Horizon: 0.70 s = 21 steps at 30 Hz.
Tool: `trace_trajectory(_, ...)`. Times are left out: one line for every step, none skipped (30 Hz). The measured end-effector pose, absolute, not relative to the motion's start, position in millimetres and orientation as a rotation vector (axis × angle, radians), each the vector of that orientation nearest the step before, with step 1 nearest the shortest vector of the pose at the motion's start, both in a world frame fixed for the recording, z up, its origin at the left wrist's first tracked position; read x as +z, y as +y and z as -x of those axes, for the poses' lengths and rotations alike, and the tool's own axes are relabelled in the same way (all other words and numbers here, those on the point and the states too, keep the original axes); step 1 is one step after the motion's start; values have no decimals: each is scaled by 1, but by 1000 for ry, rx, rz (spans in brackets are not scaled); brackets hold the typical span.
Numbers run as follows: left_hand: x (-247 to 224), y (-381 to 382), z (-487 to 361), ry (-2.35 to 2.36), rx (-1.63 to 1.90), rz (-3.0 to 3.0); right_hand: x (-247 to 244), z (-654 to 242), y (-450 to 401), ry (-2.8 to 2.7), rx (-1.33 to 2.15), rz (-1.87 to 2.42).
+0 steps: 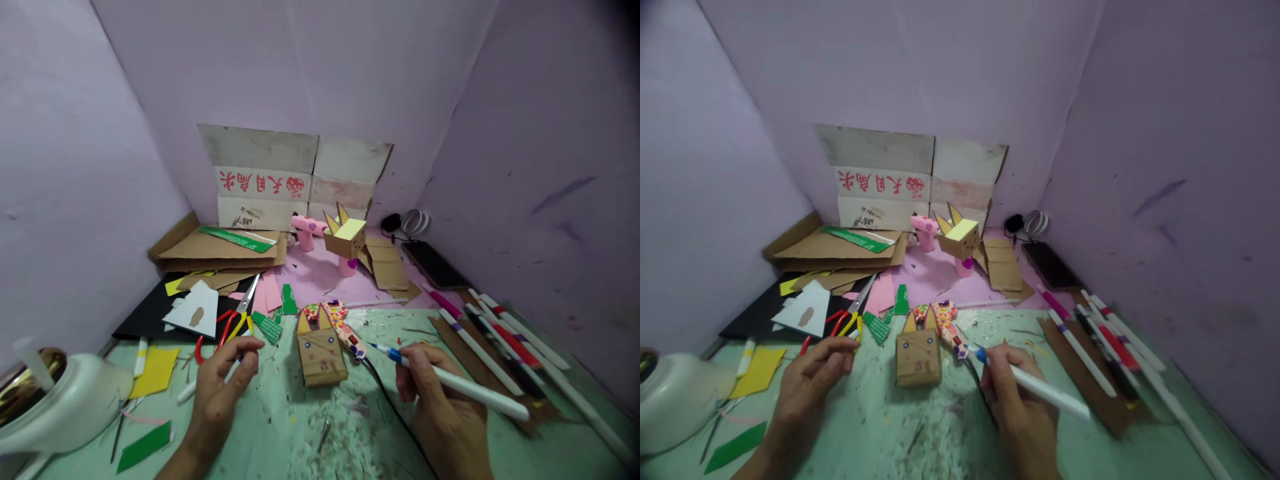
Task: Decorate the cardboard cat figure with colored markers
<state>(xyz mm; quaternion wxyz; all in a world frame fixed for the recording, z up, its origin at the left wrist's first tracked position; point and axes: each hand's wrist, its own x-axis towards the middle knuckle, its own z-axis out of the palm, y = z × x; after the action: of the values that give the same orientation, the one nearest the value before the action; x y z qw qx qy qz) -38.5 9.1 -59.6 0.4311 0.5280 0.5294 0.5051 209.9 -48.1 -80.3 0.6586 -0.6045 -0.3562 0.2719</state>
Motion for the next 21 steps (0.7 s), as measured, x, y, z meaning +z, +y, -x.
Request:
trace_trajectory(-59,9,35,1303,1238,-1178,-80,-210,-48,-801,610,1374)
trace_trajectory(-59,8,31,1288,1202,-1037,-79,-209,-48,-795,601,1381)
trace_trajectory(-60,8,28,1278,1162,-913,-78,-208,-48,-785,589,1390)
trace_trajectory(-59,7,25,1275,1125,-810,-76,-207,-48,-776,577,1401)
trace_trajectory(-59,6,23,1278,1093,-728,-75,-206,-49,-766,567,1416)
trace_trajectory(-58,5,22,1274,1059,-676,-73,-205,-49,-755,561,1426)
trace_trajectory(-56,4,22,1258,1026,-647,-72,-204,-49,-744,555,1430)
trace_trajectory(-55,3,23,1233,995,-626,-71,-204,-49,-739,557,1426)
trace_trajectory(-53,2,24,1199,966,-623,-71,-204,-48,-734,561,1421)
trace_trajectory(-51,1,25,1162,950,-635,-72,-205,-48,-733,567,1412)
trace_trajectory(-50,1,26,1124,945,-656,-73,-207,-47,-740,573,1400)
trace_trajectory(-49,1,26,1085,950,-667,-75,-209,-46,-750,578,1388)
trace_trajectory(-48,2,27,1052,963,-656,-76,-211,-46,-762,584,1377)
trace_trajectory(-46,3,26,1027,987,-629,-77,-212,-46,-770,593,1365)
trace_trajectory(-45,4,26,1014,1019,-592,-78,-211,-47,-771,607,1356)
trace_trajectory(-44,5,25,1013,1053,-555,-79,-210,-49,-770,624,1351)
trace_trajectory(-42,5,25,1020,1082,-524,-79,-207,-52,-774,637,1357)
trace_trajectory(-41,5,24,1026,1103,-507,-80,-202,-56,-795,649,1369)
trace_trajectory(-39,3,24,1024,1107,-510,-80,-197,-61,-835,651,1386)
trace_trajectory(-38,0,24,1007,1100,-536,-81,-191,-66,-892,643,1398)
trace_trajectory(-36,-3,24,976,1076,-578,-81,-186,-71,-969,637,1391)
